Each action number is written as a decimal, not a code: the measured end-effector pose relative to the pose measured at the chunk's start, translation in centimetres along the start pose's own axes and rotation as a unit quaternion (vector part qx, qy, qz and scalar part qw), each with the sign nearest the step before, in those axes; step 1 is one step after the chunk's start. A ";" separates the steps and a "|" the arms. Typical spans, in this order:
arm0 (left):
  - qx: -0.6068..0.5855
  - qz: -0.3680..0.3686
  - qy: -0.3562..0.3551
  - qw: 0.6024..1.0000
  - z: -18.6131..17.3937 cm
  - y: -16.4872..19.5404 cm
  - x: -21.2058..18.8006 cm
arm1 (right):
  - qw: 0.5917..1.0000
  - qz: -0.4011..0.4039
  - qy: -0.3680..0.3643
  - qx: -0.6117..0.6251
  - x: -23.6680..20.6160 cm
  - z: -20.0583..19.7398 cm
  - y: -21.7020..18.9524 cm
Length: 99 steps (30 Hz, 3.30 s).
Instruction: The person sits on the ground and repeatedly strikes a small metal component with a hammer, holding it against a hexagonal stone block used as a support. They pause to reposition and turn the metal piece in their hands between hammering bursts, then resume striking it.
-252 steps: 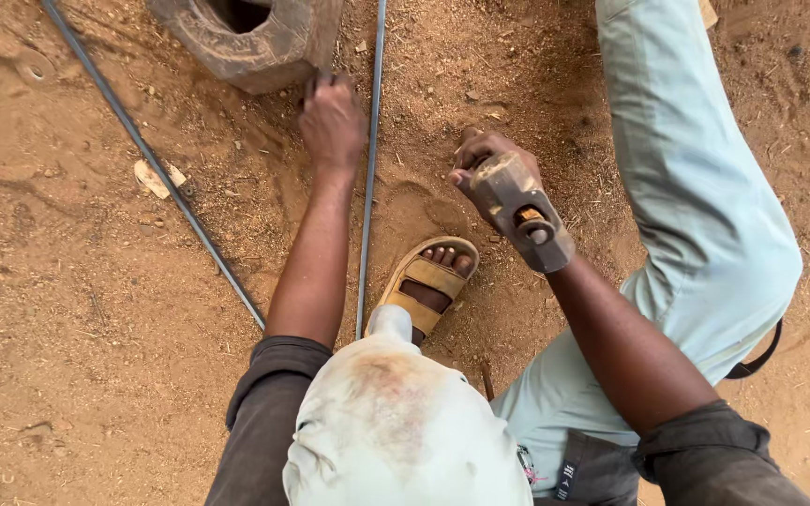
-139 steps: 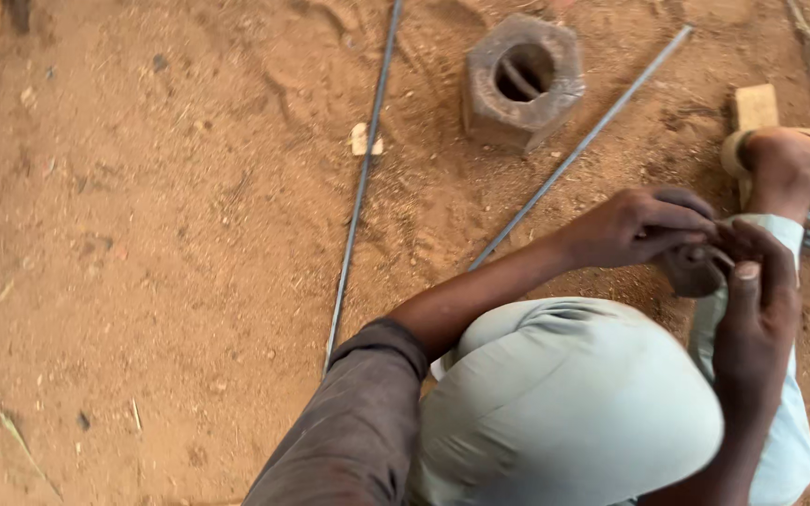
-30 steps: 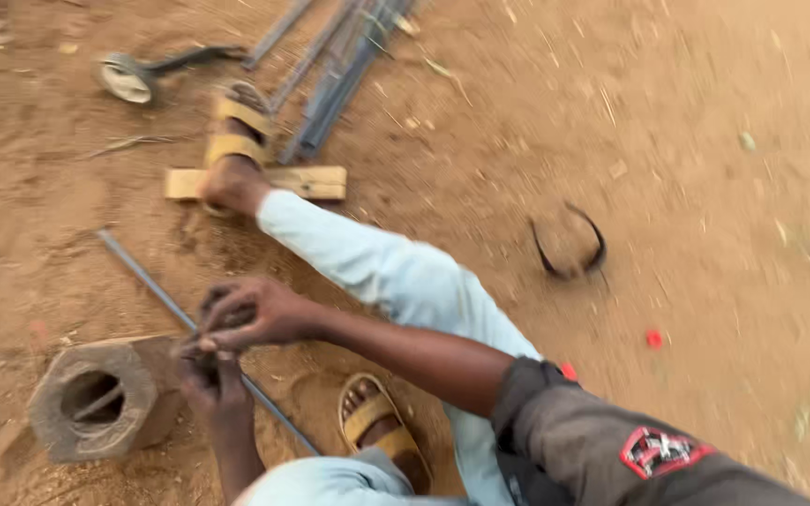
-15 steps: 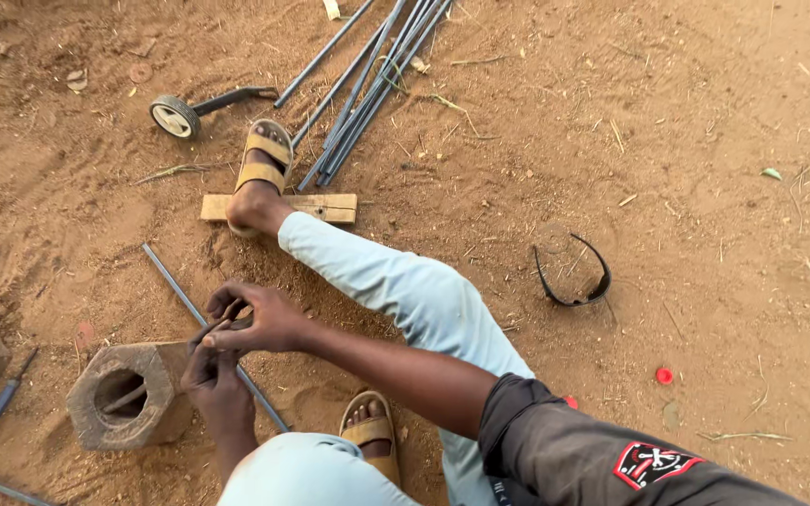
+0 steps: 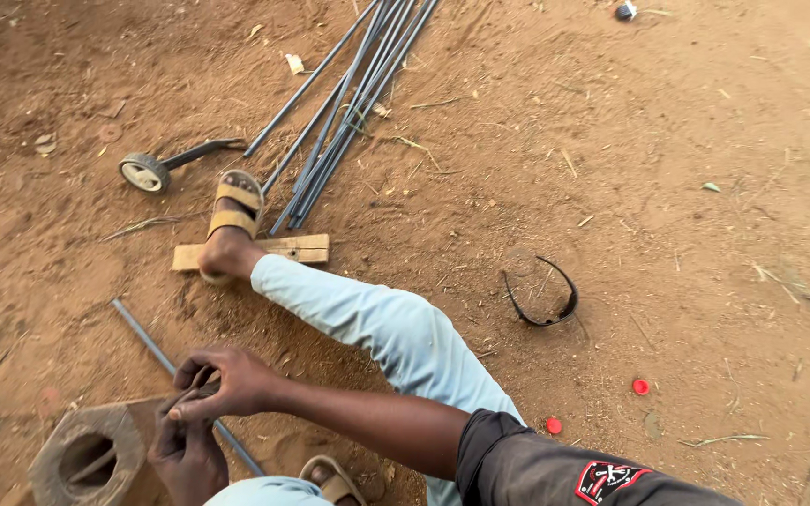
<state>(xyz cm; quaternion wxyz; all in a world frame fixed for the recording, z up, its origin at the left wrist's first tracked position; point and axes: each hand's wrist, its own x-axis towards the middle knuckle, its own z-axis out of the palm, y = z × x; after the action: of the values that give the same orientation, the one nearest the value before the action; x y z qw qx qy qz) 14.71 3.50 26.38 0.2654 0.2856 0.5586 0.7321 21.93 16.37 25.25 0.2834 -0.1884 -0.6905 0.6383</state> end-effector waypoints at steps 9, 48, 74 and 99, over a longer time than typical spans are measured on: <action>-0.002 0.013 -0.007 1.000 2.2 -1.0 1.4 | 0.998 0.058 -0.008 0.019 0.4 -2.6 -0.5; 0.054 0.036 0.027 0.998 -2.5 -4.2 1.2 | 0.923 0.160 -0.033 -0.348 14.4 -10.0 -4.7; 0.063 0.004 0.043 0.997 -0.9 -2.5 1.3 | 0.920 0.165 -0.037 -0.354 15.4 -10.0 -6.7; 0.512 0.056 -0.053 0.856 -1.6 -0.5 2.8 | 0.923 0.134 -0.040 -0.359 17.5 -11.4 -4.2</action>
<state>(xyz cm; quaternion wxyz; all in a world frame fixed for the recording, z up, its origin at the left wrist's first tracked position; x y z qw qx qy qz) 11.68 4.57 25.90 0.0693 0.4504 0.8225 0.3402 16.10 35.59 32.30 0.0807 -0.3421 -0.8527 0.3865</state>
